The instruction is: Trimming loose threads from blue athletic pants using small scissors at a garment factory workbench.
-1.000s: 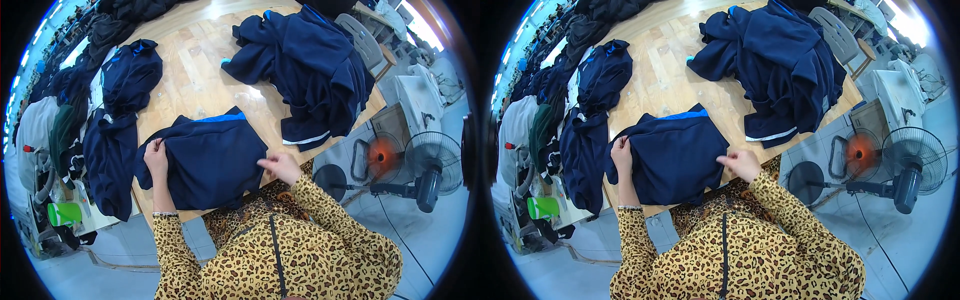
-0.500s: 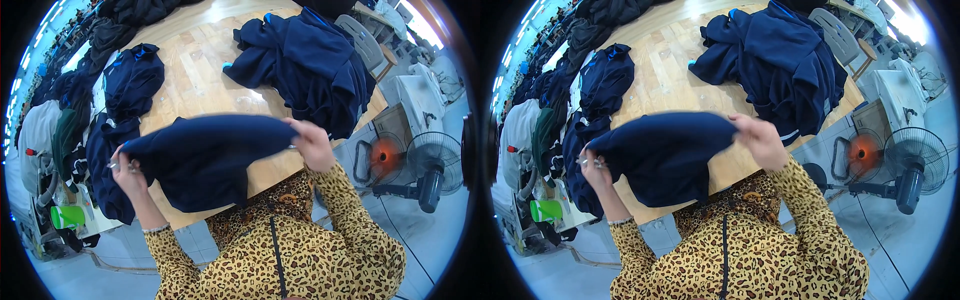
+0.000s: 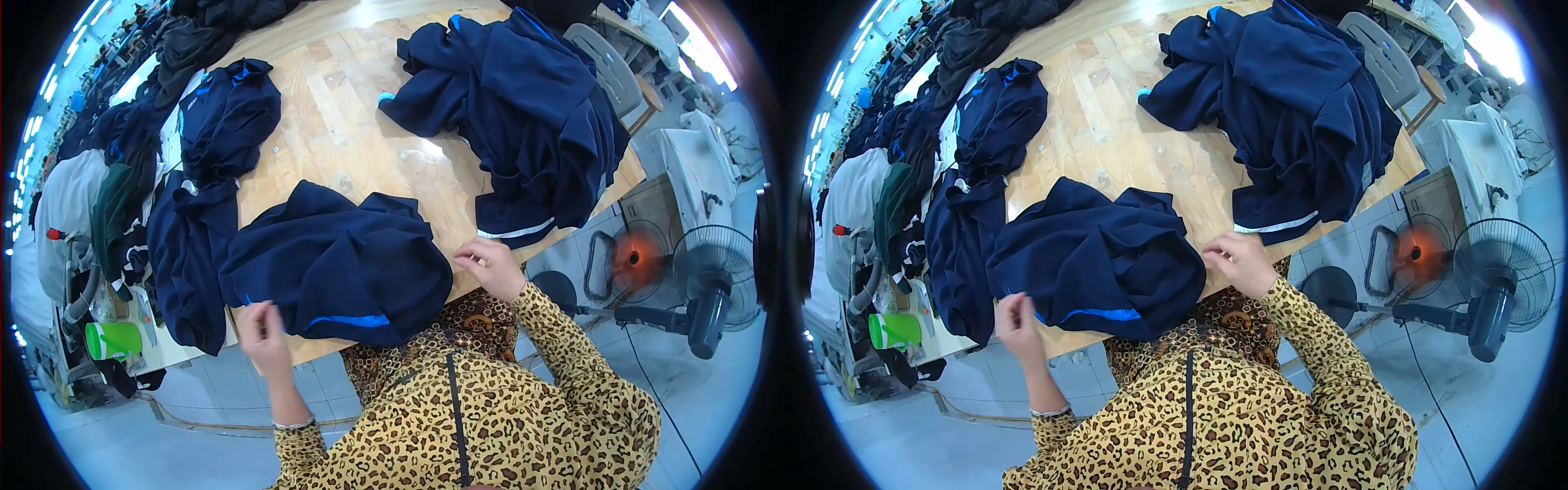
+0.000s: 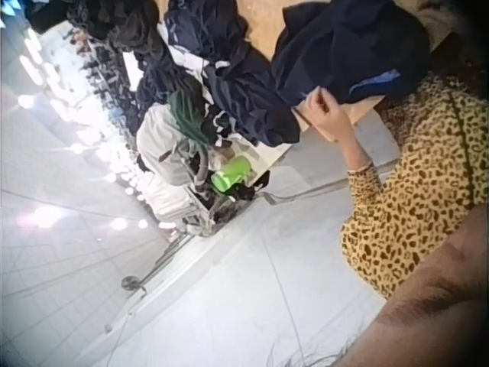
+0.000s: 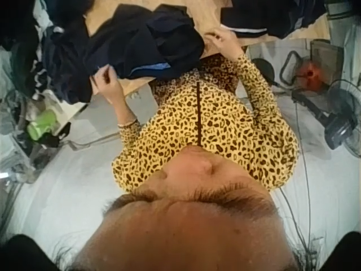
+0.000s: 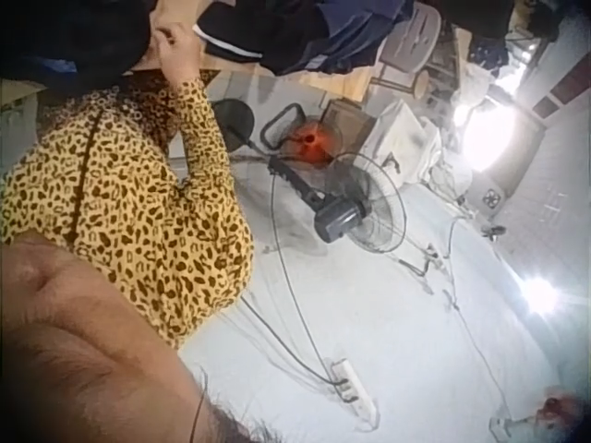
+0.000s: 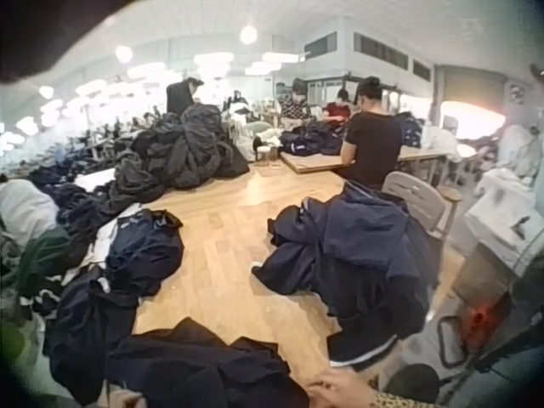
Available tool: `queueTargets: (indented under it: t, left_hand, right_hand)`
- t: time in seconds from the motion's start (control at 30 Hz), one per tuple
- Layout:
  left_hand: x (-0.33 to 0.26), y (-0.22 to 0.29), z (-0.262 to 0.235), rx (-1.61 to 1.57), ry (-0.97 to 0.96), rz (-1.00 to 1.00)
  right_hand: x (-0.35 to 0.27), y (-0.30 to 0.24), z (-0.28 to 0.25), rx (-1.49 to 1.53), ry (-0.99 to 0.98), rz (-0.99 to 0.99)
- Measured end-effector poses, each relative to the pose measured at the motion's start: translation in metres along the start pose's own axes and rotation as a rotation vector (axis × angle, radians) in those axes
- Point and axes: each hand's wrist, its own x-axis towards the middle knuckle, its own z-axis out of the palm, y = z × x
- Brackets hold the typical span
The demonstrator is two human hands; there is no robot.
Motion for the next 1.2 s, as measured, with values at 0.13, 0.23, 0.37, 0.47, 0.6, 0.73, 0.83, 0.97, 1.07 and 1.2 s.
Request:
queueTargets:
  t: [0.13, 0.23, 0.37, 0.47, 0.6, 0.73, 0.83, 0.97, 1.07, 1.2]
  left_hand:
    - [-0.036, 0.04, 0.043, -0.207, -0.266, -0.211]
    - [-0.055, 0.072, 0.066, 0.015, -0.36, -0.13]
    - [-0.071, 0.057, 0.081, 0.058, -0.379, -0.057]
    - [-0.081, 0.038, 0.052, -0.044, -0.348, 0.06]
    - [-0.112, 0.001, 0.009, 0.02, -0.337, 0.188]
    - [-0.132, -0.004, -0.004, 0.008, -0.398, 0.153]
    - [-0.137, -0.002, -0.003, 0.004, -0.406, 0.133]
    - [-0.139, -0.004, -0.003, -0.008, -0.42, 0.122]
    - [-0.14, -0.002, -0.003, -0.035, -0.484, 0.149]
    - [-0.119, 0.01, -0.004, -0.152, -0.712, 0.138]
  right_hand:
    - [0.007, -0.01, 0.022, 0.544, 0.025, 0.407]
    - [0.014, -0.014, 0.035, 1.097, -0.095, 0.706]
    - [0.033, -0.003, 0.051, 1.727, -0.239, 0.941]
    - [0.044, 0.01, 0.064, 1.789, 0.101, 0.886]
    - [0.042, 0.018, 0.056, 1.973, 0.198, 0.659]
    - [0.037, 0.016, 0.051, 1.968, 0.207, 0.615]
    - [0.035, 0.014, 0.049, 1.978, 0.19, 0.597]
    - [0.034, 0.018, 0.05, 1.981, 0.193, 0.607]
    - [0.031, 0.018, 0.049, 1.991, 0.176, 0.607]
    - [0.02, 0.015, 0.046, 1.948, 0.172, 0.668]
